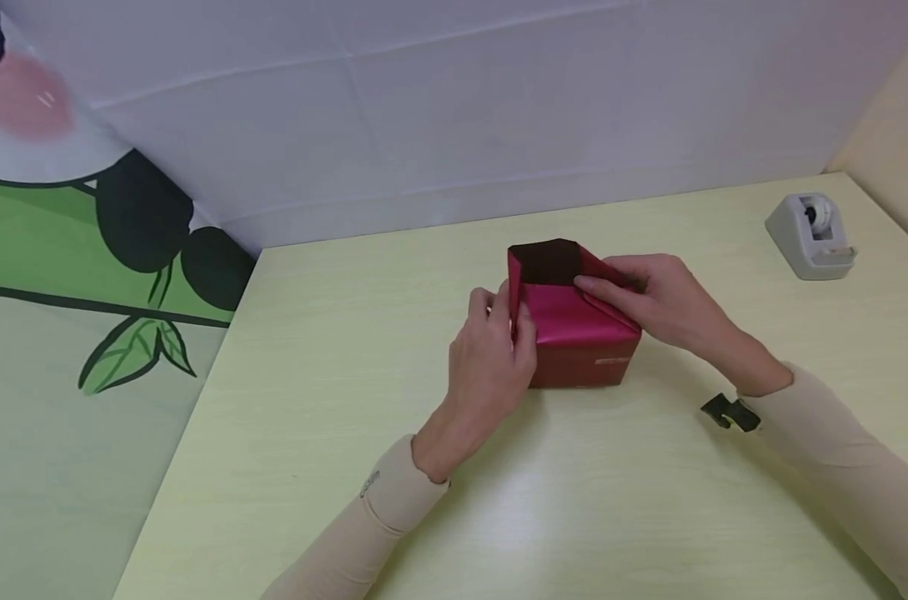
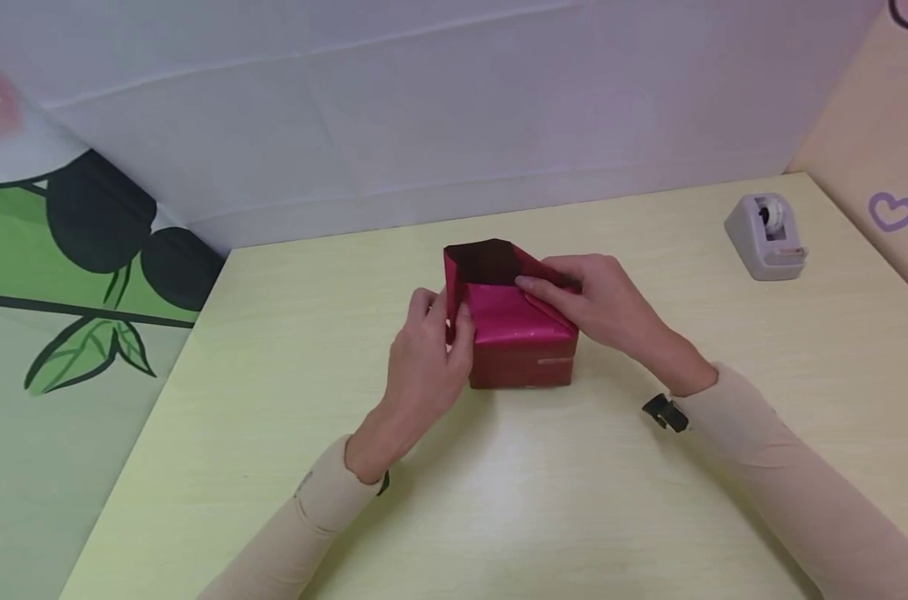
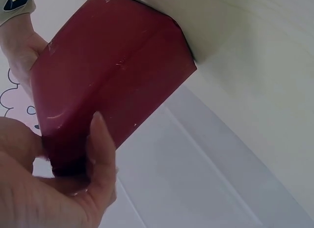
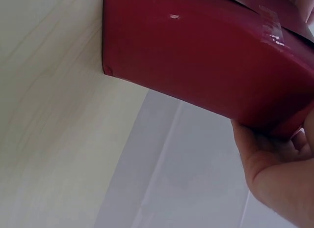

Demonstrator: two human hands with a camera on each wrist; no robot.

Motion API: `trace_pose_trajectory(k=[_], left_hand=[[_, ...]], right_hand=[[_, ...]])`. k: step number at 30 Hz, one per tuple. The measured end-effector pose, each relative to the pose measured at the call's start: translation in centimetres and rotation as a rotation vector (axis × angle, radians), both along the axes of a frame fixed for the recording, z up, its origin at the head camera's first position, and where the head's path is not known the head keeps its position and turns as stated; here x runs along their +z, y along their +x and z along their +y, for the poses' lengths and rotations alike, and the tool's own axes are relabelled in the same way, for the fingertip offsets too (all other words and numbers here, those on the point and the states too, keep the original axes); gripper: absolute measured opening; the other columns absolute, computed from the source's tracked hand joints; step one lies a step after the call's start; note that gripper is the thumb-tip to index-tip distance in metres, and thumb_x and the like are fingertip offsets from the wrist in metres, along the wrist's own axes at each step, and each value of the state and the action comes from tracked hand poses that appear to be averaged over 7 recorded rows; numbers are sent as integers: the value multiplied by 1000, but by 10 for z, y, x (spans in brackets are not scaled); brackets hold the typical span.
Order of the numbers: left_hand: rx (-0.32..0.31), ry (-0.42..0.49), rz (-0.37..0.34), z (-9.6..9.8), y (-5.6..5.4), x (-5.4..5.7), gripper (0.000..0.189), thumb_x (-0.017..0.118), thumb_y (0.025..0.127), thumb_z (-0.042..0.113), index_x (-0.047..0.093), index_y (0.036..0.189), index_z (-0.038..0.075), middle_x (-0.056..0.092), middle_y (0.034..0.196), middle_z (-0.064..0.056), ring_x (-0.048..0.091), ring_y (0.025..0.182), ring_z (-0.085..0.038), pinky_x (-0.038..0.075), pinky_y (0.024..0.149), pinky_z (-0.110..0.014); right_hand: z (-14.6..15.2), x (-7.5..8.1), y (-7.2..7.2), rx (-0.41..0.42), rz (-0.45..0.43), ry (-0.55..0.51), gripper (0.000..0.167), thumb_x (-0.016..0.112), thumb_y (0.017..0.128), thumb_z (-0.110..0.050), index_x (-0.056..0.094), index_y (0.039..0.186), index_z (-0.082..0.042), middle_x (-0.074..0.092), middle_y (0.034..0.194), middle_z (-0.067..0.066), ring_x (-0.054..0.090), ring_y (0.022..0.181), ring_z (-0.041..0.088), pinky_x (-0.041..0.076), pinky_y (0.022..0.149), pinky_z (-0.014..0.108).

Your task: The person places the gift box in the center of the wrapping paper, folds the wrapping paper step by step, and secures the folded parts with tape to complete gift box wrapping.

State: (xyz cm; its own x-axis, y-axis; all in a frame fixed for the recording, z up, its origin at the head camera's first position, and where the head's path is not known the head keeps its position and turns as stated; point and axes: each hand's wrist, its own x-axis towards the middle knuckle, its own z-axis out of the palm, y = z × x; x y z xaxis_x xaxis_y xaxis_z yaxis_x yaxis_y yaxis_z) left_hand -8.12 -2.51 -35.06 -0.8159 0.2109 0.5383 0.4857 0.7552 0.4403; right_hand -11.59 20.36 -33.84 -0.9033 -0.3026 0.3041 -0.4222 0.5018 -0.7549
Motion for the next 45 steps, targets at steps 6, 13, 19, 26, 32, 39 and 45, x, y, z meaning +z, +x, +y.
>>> trace_pose_trajectory(k=[6, 13, 19, 26, 32, 39, 45], left_hand=[[-24, 100, 179, 1, -3, 2, 33, 64, 96, 6, 54, 126, -3, 58, 97, -11, 59, 76, -17, 51, 58, -21], [-123, 61, 238, 3, -4, 2, 22, 73, 96, 11, 62, 112, 1, 57, 100, -12, 58, 91, -21, 54, 73, -22], [-153, 74, 258, 3, -5, 2, 22, 76, 95, 16, 67, 109, 2, 62, 102, -12, 59, 95, -22, 55, 79, -26], [-214, 60, 273, 2, -8, 1, 21, 74, 96, 16, 71, 112, 2, 64, 109, -12, 61, 101, -23, 54, 88, -25], [-233, 14, 285, 0, -9, 2, 20, 69, 99, 13, 76, 112, -1, 67, 110, -14, 61, 99, -25, 54, 85, -29], [-293, 116, 119, -4, -12, 10, 22, 68, 96, 3, 67, 117, -4, 65, 110, -14, 60, 100, -24, 54, 84, -28], [-289, 128, 26, -8, -18, 13, 52, 71, 93, 6, 48, 138, -5, 56, 123, -18, 54, 116, -29, 51, 96, -35]], right_hand=[[-1, 1, -1, -10, -22, -8, 28, 73, 98, -25, 77, 121, -9, 73, 81, 5, 59, 55, 17, 46, 51, 24], [0, 0, -2, -7, -14, -18, 25, 72, 99, -23, 78, 119, -10, 73, 80, 5, 57, 55, 15, 44, 50, 24], [1, -2, -2, 0, -9, -40, 25, 70, 100, -21, 77, 120, -8, 73, 81, 6, 58, 55, 15, 44, 50, 23], [0, -3, -2, 3, -39, -51, 27, 69, 101, -23, 76, 121, -7, 71, 76, 5, 59, 56, 16, 46, 51, 24], [-1, -2, -1, 5, -35, -51, 28, 70, 100, -23, 76, 120, -6, 72, 77, 6, 59, 56, 16, 46, 50, 24], [0, -3, -1, 23, -48, -55, 27, 71, 99, -22, 77, 120, -6, 73, 78, 6, 59, 56, 17, 46, 50, 25], [1, -4, -2, 39, -23, -45, 26, 73, 98, -19, 77, 119, -6, 72, 75, 4, 59, 56, 16, 45, 50, 24]])
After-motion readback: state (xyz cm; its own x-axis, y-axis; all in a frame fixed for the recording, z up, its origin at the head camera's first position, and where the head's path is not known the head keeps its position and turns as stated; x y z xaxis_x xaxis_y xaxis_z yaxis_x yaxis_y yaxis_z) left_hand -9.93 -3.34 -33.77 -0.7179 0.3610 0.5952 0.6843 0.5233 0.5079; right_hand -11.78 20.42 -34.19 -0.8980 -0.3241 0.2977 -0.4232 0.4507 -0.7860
